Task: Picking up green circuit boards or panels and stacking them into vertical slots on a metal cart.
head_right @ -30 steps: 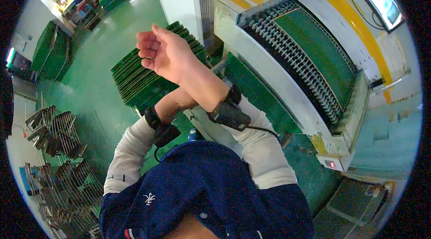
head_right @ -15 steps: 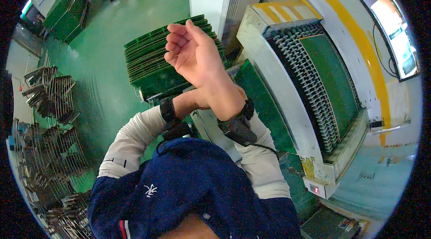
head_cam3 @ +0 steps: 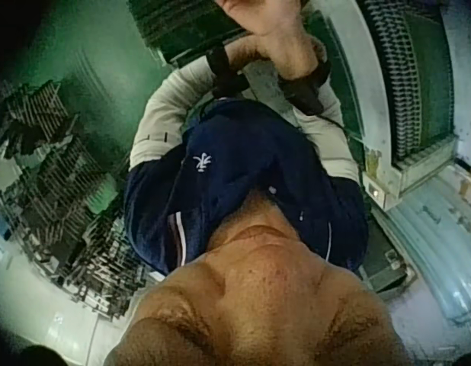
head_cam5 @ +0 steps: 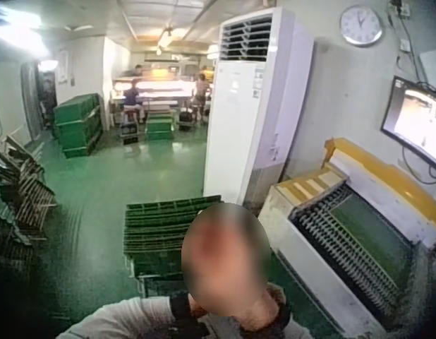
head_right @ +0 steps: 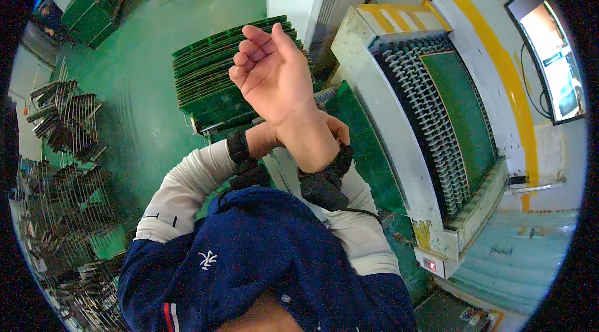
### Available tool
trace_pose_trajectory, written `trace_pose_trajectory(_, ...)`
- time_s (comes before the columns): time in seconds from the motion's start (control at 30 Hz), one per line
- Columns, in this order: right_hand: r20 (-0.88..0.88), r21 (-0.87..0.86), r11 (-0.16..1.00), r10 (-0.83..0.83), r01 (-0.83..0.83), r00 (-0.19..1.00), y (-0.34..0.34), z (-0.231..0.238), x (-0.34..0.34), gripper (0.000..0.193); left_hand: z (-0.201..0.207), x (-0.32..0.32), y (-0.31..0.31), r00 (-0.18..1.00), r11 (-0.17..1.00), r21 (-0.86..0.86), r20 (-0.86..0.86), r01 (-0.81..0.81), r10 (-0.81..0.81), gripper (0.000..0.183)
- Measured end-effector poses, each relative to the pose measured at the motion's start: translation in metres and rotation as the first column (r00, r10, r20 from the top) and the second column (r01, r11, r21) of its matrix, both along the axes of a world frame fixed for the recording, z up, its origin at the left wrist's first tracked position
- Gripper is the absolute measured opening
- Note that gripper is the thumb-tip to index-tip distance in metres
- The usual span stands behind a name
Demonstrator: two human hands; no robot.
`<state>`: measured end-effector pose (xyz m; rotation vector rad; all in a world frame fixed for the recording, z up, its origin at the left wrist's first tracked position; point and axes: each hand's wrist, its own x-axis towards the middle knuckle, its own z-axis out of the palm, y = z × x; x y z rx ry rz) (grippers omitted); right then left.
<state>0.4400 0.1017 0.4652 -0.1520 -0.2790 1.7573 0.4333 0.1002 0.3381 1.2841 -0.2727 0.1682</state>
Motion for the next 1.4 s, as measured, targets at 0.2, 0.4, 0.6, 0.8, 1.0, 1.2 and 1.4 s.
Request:
trace_pose_trajectory(0.2, -0.065, 0.007, 0.999, -0.045, 0.046, 0.997, -0.004, -0.001, 0.009, 0.037, 0.028, 0.0, -0.004, 0.991, 0.993, -0.028, -0.058, 0.115, -0.117, 0.035)
trace_pose_trajectory(0.4, -0.116, 0.007, 1.0, 0.011, -0.01, 0.993, -0.004, 0.0, 0.001, 0.04, 0.033, -0.005, -0.003, 0.985, 0.992, 0.0, -0.111, 0.13, -0.129, 0.032)
trace_pose_trajectory(0.6, -0.091, -0.036, 0.998, -0.053, 0.049, 0.994, -0.004, -0.01, 0.011, 0.037, 0.02, 0.009, -0.007, 0.993, 0.995, 0.025, -0.066, 0.098, -0.096, 0.024)
trace_pose_trajectory(0.8, 0.067, -0.138, 0.977, -0.156, 0.164, 0.986, 0.008, -0.067, 0.034, 0.027, -0.052, -0.008, -0.007, 0.987, 0.986, 0.012, 0.003, -0.164, 0.164, 0.025)
trace_pose_trajectory(1.0, 0.524, -0.397, 0.838, -0.128, 0.375, 0.842, -0.023, -0.178, 0.115, 0.02, -0.029, -0.061, 0.017, 0.777, 0.991, 0.129, -0.62, -0.032, 0.106, 0.022)
trace_pose_trajectory(1.2, 0.928, -0.325, 0.568, 0.035, 0.756, 0.372, -0.118, -0.241, 0.223, 0.023, -0.09, -0.176, 0.069, 0.634, 0.498, -0.398, -0.556, -0.77, 0.537, 0.02)
trace_pose_trajectory(1.4, 0.964, 0.124, 0.509, 0.141, 0.852, -0.225, -0.175, -0.303, 0.317, 0.027, -0.189, -0.287, 0.074, 0.417, -0.091, -0.538, -0.74, -0.838, 0.527, 0.01)
